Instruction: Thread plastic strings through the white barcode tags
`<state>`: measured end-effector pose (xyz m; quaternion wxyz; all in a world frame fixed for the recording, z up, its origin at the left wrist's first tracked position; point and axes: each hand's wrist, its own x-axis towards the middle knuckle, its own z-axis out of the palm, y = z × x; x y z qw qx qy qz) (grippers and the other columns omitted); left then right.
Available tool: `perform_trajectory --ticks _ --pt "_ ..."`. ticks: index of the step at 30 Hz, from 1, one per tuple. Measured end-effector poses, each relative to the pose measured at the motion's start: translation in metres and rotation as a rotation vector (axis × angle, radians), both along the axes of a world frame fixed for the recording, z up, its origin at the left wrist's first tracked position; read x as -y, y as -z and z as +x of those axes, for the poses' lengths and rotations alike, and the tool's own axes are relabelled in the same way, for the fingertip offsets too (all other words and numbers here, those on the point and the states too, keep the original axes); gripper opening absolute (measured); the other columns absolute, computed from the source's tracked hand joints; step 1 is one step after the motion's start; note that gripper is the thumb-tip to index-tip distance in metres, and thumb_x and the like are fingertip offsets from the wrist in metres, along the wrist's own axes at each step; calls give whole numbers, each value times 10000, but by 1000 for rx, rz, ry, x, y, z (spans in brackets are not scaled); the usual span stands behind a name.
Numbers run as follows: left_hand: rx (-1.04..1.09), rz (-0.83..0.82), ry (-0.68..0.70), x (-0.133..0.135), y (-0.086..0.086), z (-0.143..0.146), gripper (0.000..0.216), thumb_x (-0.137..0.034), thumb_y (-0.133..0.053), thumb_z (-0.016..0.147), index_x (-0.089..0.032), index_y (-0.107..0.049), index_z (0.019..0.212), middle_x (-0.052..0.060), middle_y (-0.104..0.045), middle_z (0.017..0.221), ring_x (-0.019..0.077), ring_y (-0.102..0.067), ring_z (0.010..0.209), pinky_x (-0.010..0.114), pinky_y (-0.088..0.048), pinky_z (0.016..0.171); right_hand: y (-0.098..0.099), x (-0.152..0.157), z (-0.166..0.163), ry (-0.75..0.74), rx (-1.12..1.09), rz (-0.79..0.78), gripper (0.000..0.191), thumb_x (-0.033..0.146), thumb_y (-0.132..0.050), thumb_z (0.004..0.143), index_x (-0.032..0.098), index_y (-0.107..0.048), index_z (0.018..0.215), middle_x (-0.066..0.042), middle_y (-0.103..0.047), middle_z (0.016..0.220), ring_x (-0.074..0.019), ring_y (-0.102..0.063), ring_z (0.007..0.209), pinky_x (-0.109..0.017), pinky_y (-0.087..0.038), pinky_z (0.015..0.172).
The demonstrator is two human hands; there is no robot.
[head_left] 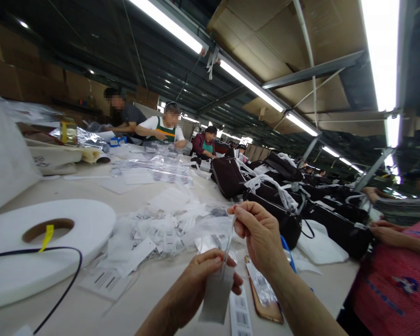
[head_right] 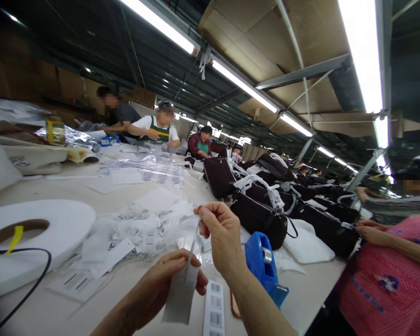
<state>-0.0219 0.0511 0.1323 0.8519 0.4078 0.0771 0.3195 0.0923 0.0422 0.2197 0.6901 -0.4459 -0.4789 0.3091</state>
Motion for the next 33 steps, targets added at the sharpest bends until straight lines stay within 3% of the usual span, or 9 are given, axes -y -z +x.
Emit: perform_trajectory --ticks 11,18,25,33 --pt "-17 -47 -8 -5 5 0 355 -222 -499 773 -30 -572 1062 179 -709 803 260 -647 718 388 -404 748 -4 10 3 -3 -13 13 113 233 -661 720 155 -607 659 3 -639 647 -35 -386 412 -186 -263 409" --pt "-14 -94 -21 -8 6 -1 410 -200 -462 718 1 -558 1062 182 -710 765 254 -647 667 377 -411 720 -3 22 7 -6 -56 7 118 233 -686 702 153 -608 666 -6 -649 691 -26 -396 413 -173 -261 410" --pt "-21 -75 -53 -12 7 -5 328 -158 -486 642 -17 -641 894 182 -715 762 270 -650 696 397 -423 740 -6 33 8 -16 -101 -18 129 239 -707 678 148 -617 660 -8 -649 685 -10 -405 402 -153 -257 410" --pt "0 -189 -69 -11 2 -6 405 -218 -518 687 -36 -616 1035 162 -719 788 271 -653 743 403 -406 802 5 28 19 34 -118 -57 143 249 -726 653 150 -624 643 -2 -632 658 -19 -404 417 -149 -270 408"
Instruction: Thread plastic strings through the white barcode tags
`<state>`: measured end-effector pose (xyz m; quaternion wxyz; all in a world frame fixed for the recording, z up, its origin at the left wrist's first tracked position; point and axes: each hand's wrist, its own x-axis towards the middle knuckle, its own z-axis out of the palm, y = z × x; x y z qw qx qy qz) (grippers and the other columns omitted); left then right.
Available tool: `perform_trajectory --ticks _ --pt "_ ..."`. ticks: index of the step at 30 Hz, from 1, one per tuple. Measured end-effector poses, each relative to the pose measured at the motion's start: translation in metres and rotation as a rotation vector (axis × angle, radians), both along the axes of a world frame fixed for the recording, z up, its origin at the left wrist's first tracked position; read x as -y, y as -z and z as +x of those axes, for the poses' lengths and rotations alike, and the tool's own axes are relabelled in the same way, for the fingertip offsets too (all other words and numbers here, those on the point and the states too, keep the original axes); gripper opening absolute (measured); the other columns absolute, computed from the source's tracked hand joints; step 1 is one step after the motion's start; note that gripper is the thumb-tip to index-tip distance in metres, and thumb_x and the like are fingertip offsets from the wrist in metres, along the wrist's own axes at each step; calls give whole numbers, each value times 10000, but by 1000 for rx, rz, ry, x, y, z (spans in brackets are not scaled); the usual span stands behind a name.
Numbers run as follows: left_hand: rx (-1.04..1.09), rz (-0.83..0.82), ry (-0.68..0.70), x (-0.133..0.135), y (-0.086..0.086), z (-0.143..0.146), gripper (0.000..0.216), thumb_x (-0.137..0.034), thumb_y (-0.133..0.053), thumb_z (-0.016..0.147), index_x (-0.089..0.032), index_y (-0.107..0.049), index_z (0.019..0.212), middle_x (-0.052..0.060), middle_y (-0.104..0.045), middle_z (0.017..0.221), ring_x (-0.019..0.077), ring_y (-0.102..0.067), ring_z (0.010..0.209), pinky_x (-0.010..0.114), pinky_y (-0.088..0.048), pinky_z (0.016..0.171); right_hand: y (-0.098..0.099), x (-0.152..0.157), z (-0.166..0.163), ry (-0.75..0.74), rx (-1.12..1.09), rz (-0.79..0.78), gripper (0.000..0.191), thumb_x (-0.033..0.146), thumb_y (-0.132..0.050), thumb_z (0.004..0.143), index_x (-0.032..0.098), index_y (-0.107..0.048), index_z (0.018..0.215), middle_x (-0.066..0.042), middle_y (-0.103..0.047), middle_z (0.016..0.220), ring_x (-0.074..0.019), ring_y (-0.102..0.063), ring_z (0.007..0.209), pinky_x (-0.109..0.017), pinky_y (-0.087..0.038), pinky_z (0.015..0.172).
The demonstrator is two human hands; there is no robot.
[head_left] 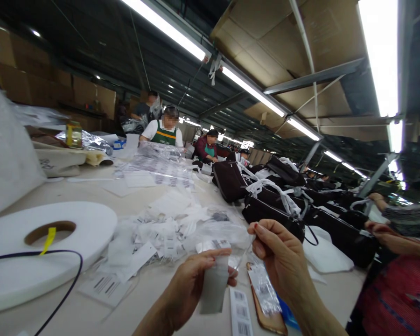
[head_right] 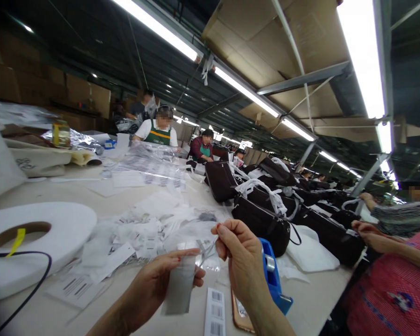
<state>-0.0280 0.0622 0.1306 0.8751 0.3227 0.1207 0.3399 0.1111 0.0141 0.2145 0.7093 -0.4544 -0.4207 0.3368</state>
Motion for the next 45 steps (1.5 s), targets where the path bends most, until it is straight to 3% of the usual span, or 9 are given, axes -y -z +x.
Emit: perform_trajectory --ticks 9,19,26,32,41,45 --pt "-21 -23 -82 -5 3 -1 461 -239 -483 738 -45 -538 1152 150 -717 822 274 -646 790 400 -374 843 11 0 7 18 -34 -34 164 265 -739 636 155 -618 625 5 -618 645 -23 -394 422 -153 -268 415" --pt "-147 124 -127 -9 -5 -10 437 -237 -533 723 -80 -579 1128 129 -714 870 236 -614 847 348 -383 813 14 1 4 3 -8 -63 159 262 -725 651 151 -613 642 -4 -613 654 -41 -388 433 -181 -264 409" --pt "-151 163 -154 -10 -8 -18 410 -191 -523 670 -76 -640 1046 128 -724 837 247 -627 823 378 -391 840 17 1 1 -15 -8 -90 178 273 -736 639 150 -607 624 0 -614 647 -41 -389 418 -187 -249 406" --pt "-252 285 -149 -13 -9 -23 429 -153 -472 656 -70 -646 1039 118 -723 877 242 -620 849 372 -395 848 16 2 3 -15 6 -79 158 266 -719 662 154 -611 634 6 -621 658 -32 -394 423 -177 -255 415" --pt "-536 580 -182 -19 -14 -29 402 -124 -419 680 -157 -677 985 36 -716 913 213 -601 895 304 -393 823 17 3 1 -12 -4 -83 171 272 -734 639 150 -615 616 -9 -623 656 -42 -382 419 -194 -248 407" --pt "-661 675 -270 -21 -10 -31 334 -136 -448 674 -179 -689 901 4 -710 816 184 -586 752 257 -389 672 18 4 1 -11 3 -79 165 273 -728 647 152 -618 624 -11 -626 655 -42 -383 422 -193 -250 411"
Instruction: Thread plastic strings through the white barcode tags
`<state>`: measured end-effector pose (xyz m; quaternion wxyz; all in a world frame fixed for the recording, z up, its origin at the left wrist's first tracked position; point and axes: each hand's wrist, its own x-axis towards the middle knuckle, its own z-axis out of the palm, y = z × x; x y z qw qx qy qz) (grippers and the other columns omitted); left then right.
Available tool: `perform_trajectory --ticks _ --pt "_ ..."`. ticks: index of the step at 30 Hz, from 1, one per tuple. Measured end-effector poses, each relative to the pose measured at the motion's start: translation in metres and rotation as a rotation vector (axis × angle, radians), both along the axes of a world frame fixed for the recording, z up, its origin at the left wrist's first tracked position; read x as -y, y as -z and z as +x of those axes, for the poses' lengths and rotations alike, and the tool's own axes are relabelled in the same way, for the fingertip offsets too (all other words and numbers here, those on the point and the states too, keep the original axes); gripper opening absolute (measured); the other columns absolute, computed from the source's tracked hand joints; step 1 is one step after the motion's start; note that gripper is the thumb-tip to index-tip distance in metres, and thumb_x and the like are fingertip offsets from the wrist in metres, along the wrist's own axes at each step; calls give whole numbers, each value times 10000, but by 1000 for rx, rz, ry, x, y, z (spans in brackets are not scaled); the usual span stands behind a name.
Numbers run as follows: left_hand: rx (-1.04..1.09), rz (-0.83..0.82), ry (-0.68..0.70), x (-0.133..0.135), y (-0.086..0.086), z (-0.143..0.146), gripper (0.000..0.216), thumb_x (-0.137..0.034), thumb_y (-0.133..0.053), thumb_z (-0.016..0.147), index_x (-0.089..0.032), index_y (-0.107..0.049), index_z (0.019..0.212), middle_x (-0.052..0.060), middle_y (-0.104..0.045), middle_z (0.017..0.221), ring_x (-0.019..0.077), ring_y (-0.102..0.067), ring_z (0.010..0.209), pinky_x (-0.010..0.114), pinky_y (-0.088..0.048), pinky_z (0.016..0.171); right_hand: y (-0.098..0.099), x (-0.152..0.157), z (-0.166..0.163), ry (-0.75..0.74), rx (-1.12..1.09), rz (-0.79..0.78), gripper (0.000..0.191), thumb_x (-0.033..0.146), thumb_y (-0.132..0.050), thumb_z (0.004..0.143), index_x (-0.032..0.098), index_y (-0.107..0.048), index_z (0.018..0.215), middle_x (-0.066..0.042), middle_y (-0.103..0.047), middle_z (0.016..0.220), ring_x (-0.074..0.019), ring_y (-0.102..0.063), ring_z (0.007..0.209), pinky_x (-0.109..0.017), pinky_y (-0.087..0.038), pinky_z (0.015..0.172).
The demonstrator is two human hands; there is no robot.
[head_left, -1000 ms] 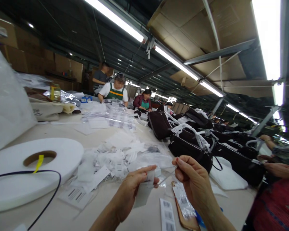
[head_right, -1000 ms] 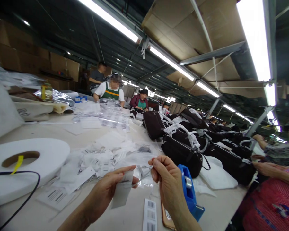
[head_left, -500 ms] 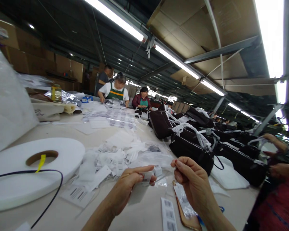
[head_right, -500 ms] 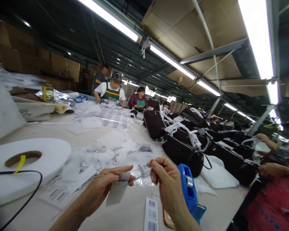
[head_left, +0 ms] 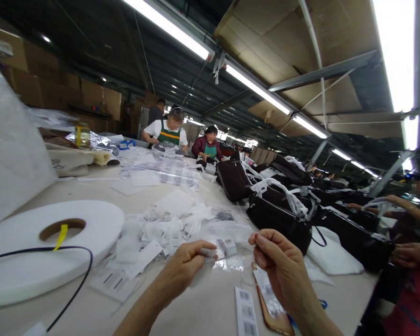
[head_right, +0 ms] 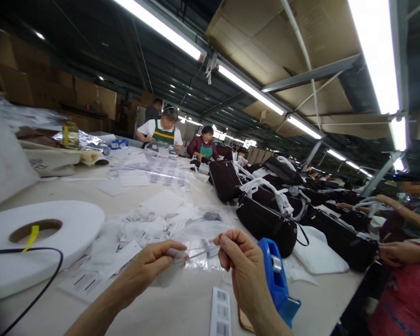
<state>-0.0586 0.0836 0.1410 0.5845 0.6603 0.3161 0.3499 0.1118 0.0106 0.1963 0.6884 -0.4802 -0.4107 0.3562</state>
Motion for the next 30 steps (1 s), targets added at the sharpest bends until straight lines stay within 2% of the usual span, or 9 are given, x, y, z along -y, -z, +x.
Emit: perform_trajectory --ticks 3,8,20,26,30 --pt "-15 21 -22 -1 3 -1 291 -158 -461 683 -169 -679 876 -7 -676 700 159 -543 614 237 -356 564 0 0 0 9 1 3 166 275 -732 640 154 -618 627 -13 -624 650 -47 -381 422 -199 -250 408" --pt "6 74 -2 -4 3 0 264 -154 -470 688 -178 -705 806 0 -689 781 192 -567 774 251 -380 717 -1 2 1 17 -11 0 169 272 -740 624 155 -618 620 -8 -622 646 -44 -379 418 -198 -252 407" --pt "-73 134 -60 -6 1 -9 348 -159 -428 697 -196 -723 878 8 -713 808 229 -588 808 291 -382 777 2 5 5 34 -28 -19 176 280 -739 628 156 -614 624 1 -616 643 -38 -376 419 -192 -241 419" --pt "-167 278 -148 -4 -1 -11 368 -134 -443 697 -223 -715 928 27 -703 983 262 -564 950 330 -345 892 7 7 3 8 -45 -31 192 288 -746 622 155 -607 629 -5 -623 644 -37 -376 419 -189 -250 421" --pt "-211 366 -114 -3 -5 -12 394 -113 -422 713 -218 -696 975 37 -691 1015 258 -557 946 341 -324 891 10 10 2 -12 -56 -43 179 277 -738 636 155 -607 634 -2 -621 653 -33 -380 424 -182 -248 424"
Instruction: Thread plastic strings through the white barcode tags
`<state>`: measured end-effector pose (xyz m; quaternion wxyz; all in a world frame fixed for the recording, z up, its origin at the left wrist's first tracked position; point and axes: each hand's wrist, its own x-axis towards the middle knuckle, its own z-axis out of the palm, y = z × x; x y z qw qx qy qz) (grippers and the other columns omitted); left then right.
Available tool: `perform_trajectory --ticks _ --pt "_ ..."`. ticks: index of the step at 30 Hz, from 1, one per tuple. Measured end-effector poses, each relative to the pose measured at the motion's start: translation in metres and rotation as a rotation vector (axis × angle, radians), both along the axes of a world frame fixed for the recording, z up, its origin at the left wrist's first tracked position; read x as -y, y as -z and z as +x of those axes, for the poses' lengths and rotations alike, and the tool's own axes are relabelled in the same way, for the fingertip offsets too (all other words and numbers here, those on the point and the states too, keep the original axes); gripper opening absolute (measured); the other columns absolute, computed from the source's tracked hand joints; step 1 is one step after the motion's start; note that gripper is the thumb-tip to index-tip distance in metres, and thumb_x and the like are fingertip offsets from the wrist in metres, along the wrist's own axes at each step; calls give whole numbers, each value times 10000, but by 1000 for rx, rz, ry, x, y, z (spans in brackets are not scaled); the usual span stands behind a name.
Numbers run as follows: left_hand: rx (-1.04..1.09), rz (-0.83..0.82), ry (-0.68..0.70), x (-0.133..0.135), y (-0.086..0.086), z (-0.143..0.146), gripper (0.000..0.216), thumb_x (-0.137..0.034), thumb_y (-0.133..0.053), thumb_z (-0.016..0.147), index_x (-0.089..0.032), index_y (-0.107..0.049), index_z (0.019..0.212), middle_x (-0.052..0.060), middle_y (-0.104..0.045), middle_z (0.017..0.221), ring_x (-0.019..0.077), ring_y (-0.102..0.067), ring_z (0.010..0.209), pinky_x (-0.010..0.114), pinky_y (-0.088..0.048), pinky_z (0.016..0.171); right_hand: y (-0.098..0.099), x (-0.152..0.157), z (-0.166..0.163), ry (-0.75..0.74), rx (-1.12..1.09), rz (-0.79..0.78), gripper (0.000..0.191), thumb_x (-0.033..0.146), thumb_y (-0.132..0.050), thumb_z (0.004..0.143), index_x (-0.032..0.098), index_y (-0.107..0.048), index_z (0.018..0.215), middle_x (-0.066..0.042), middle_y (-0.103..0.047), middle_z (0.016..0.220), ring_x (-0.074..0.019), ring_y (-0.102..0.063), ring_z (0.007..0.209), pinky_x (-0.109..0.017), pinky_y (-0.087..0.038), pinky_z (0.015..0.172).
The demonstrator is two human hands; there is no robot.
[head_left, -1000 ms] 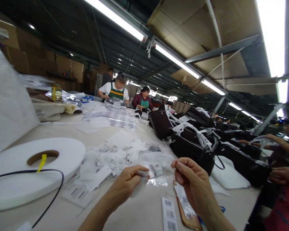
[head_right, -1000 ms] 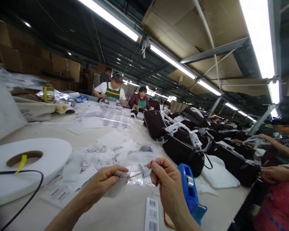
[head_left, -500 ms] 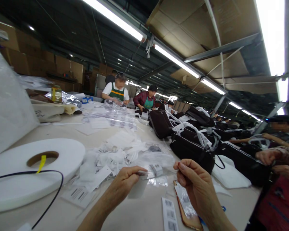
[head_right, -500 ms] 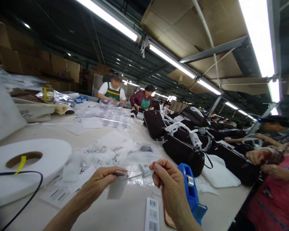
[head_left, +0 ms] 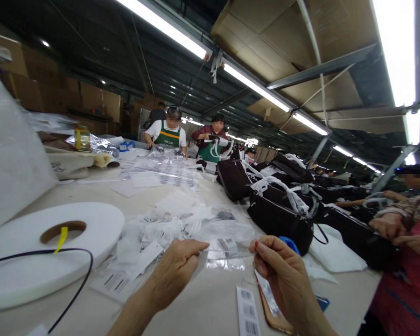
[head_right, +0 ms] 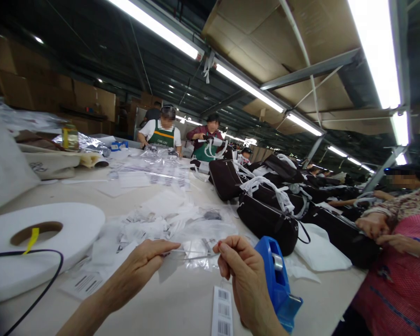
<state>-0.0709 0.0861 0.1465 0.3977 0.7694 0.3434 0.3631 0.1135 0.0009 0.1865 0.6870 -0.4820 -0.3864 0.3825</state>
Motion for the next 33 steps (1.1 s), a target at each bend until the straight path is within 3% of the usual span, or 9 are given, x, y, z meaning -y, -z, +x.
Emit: perform_trajectory --ticks 7,13,18,33 --pt "-30 52 101 1 1 -6 415 -130 -403 751 -255 -645 1064 31 -622 1075 248 -508 1017 318 -301 909 -3 2 4 30 10 7 188 288 -745 625 156 -612 632 2 -621 642 -26 -388 421 -169 -263 428" --pt "-20 -38 193 5 -4 -10 453 -154 -454 706 -247 -602 1124 39 -557 1098 244 -463 1072 294 -321 926 -5 6 8 59 2 18 200 294 -752 609 152 -612 617 0 -616 623 -23 -383 412 -154 -256 414" --pt "-28 -29 212 7 -1 -9 466 -211 -507 707 -244 -555 1169 54 -490 1178 244 -423 1118 330 -312 962 -3 9 10 66 -21 15 217 294 -770 580 149 -611 600 -2 -618 614 -17 -384 399 -148 -256 409" --pt "-89 -19 166 11 -7 -4 480 -262 -683 635 -212 -594 1104 60 -533 1035 246 -482 1006 340 -349 907 -3 9 20 68 -40 42 189 278 -765 600 153 -623 613 5 -613 646 -14 -399 422 -133 -293 421"
